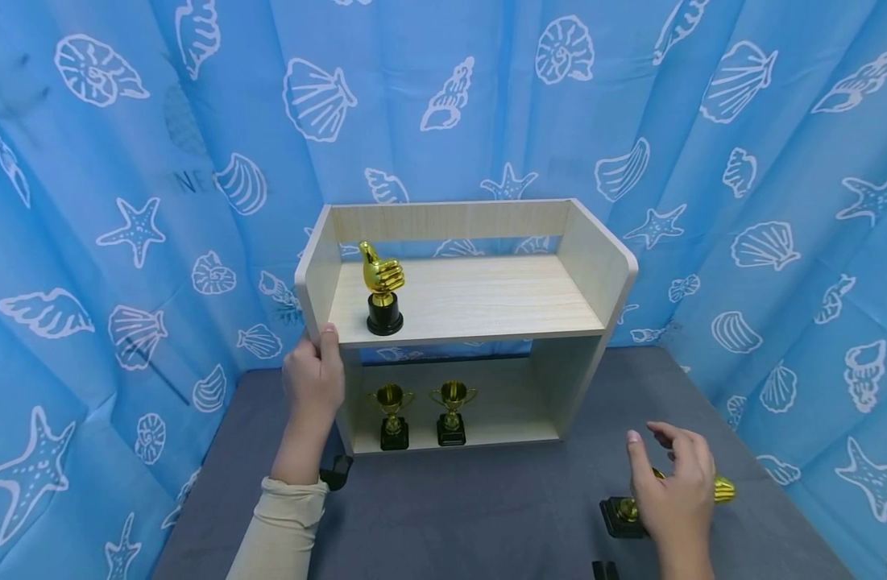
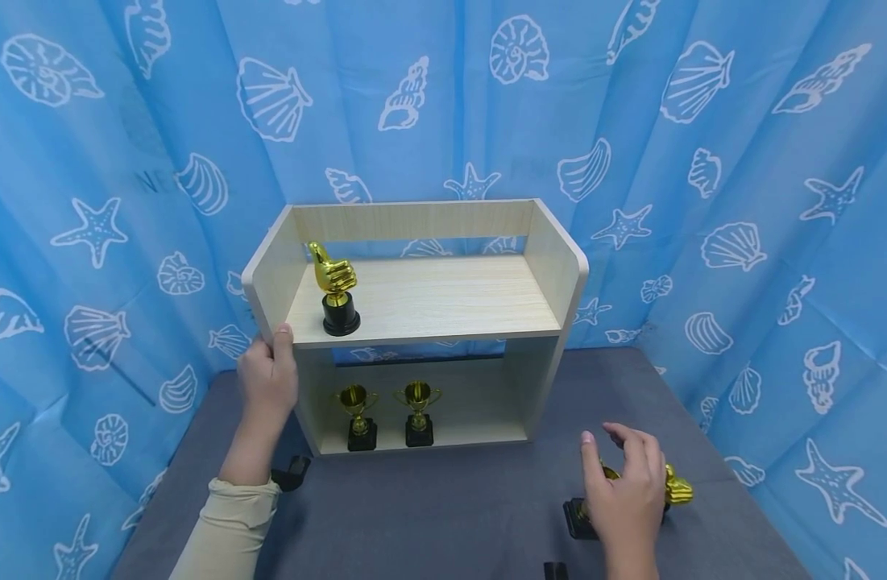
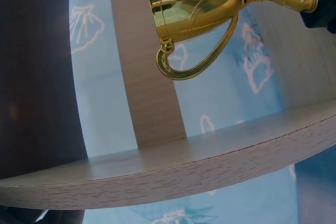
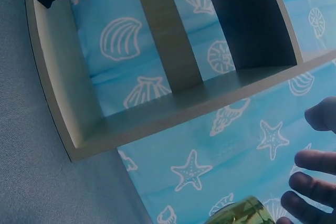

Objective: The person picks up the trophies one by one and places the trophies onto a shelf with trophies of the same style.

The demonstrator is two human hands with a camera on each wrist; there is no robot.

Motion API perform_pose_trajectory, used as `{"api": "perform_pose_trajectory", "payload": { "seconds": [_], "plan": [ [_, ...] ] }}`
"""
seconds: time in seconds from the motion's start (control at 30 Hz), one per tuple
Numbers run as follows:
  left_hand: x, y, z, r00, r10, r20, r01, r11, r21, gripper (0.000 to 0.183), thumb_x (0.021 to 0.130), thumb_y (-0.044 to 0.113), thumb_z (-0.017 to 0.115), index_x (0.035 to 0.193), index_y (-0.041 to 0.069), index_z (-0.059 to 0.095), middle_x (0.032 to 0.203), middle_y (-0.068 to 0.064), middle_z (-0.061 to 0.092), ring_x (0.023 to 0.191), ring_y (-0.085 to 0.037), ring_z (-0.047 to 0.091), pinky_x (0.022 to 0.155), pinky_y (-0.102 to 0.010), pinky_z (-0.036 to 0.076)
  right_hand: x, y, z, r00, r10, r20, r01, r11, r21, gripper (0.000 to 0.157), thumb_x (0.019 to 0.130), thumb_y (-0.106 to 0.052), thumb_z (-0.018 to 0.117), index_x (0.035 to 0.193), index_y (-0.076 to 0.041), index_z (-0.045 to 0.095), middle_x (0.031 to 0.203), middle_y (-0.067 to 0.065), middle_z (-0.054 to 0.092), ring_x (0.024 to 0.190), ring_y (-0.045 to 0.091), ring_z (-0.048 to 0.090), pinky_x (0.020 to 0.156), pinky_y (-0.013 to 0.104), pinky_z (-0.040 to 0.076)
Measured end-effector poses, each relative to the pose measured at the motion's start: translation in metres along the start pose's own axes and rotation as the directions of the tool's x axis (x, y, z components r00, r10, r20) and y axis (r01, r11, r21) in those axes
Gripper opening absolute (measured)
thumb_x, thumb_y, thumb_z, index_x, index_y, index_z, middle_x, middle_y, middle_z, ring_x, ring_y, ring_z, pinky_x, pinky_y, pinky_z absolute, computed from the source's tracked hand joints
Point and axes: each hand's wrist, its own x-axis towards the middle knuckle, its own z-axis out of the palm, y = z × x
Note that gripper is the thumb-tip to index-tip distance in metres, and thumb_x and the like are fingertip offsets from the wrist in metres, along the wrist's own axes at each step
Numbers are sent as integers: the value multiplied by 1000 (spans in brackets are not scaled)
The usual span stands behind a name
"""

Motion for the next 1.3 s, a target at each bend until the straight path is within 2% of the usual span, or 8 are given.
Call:
{"api": "perform_pose_trajectory", "payload": {
  "seconds": [0.3,0.47,0.63,0.77,0.9,1.1,1.3],
  "plan": [
    [0,1,0,1000,14,-6,-14,1000,-3,49,102,48,39,83,7,58,64,-13,59,64,-27,57,58,-40,43,0,0,-4,999,9,44,-8,1000,-22,34,92,-22,68,117,0,63,110,19,56,100,31,50,84,43,35],
    [-1,1,0,1000,15,-3,-15,1000,-5,49,102,48,39,80,8,56,62,-12,56,61,-26,55,57,-39,42,-1,1,-7,997,66,48,-64,997,-45,37,92,-26,67,119,-1,62,112,18,56,102,32,51,87,49,38],
    [-1,1,-1,1000,16,-3,-16,1000,-14,49,102,48,39,73,11,48,56,-7,42,52,-24,45,51,-36,36,1,4,-10,993,107,53,-102,990,-95,38,92,-32,67,117,-3,64,106,16,57,97,31,52,84,48,38],
    [-1,2,-1,1000,15,-5,-15,1000,-16,49,102,48,39,72,11,46,55,-6,41,50,-23,42,48,-36,35,2,6,-11,988,132,77,-121,984,-131,39,92,-35,66,116,-5,65,101,13,58,91,27,51,78,46,36],
    [-1,1,-1,1000,15,0,-15,1000,-12,48,102,49,38,73,11,48,56,-6,43,52,-23,46,50,-35,37,3,7,-13,982,154,113,-136,980,-148,39,92,-37,66,116,-6,65,101,13,59,90,26,50,76,45,36],
    [-1,0,-1,1000,12,16,-11,1000,-8,47,102,48,38,76,11,51,59,-7,49,56,-24,51,54,-36,41,0,8,-17,965,193,181,-161,971,-174,43,93,-40,64,117,-5,63,105,15,58,94,29,52,79,49,39],
    [-1,1,-2,1000,22,5,-22,1000,-13,48,102,48,38,75,10,49,57,-7,45,53,-24,47,52,-36,38,-1,8,-20,958,188,218,-148,971,-189,43,93,-42,64,116,-5,64,107,16,57,95,30,53,81,49,41]
  ]
}}
